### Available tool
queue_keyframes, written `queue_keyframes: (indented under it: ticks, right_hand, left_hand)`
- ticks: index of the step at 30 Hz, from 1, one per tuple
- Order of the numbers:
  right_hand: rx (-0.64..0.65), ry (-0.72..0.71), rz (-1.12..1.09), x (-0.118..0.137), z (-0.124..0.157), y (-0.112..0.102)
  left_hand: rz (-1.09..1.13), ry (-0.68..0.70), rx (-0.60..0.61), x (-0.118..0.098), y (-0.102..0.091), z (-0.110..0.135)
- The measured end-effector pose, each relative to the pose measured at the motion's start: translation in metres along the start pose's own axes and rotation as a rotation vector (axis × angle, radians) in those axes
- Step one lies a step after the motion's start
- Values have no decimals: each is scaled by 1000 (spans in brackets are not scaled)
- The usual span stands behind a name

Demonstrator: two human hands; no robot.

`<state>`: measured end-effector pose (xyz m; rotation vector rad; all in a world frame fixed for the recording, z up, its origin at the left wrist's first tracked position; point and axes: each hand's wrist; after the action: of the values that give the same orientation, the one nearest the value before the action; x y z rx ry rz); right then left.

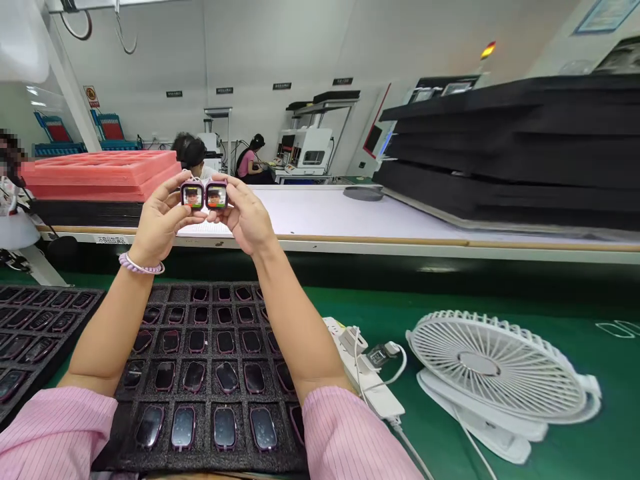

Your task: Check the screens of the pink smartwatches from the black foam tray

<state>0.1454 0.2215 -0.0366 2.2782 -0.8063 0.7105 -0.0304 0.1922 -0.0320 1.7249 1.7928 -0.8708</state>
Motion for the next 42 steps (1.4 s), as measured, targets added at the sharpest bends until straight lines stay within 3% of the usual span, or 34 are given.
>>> queue_keyframes:
  ticks: [6,12,27,31,38,42]
  right_hand:
    - [79,-53,137,23,-28,13]
    - [69,-62,182,40,-38,19]
    - [102,5,124,49,-18,22]
    - [107,16,107,41,-4,18]
    - [29,134,-27,5,47,8]
    - [-1,170,-78,-12,67,4]
  left_hand:
    - [-35,101,-13,-18,-11,-31]
    - [-43,168,3,-28,-8,-38]
    - [-112,282,-44,-19,-1,-35]
    - [-107,241,-48,-16,4,-18]
    - [-54,20,-38,5,11,41]
    - [-21,-37,-33,19,13,64]
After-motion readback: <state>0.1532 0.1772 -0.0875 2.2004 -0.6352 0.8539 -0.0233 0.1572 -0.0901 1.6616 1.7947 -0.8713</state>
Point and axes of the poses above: each hand's wrist, its own z-axis away from the middle knuckle, its own y-axis out of the palm, x = y × z, and after that the axes turned 14 degrees about -z, right-handed
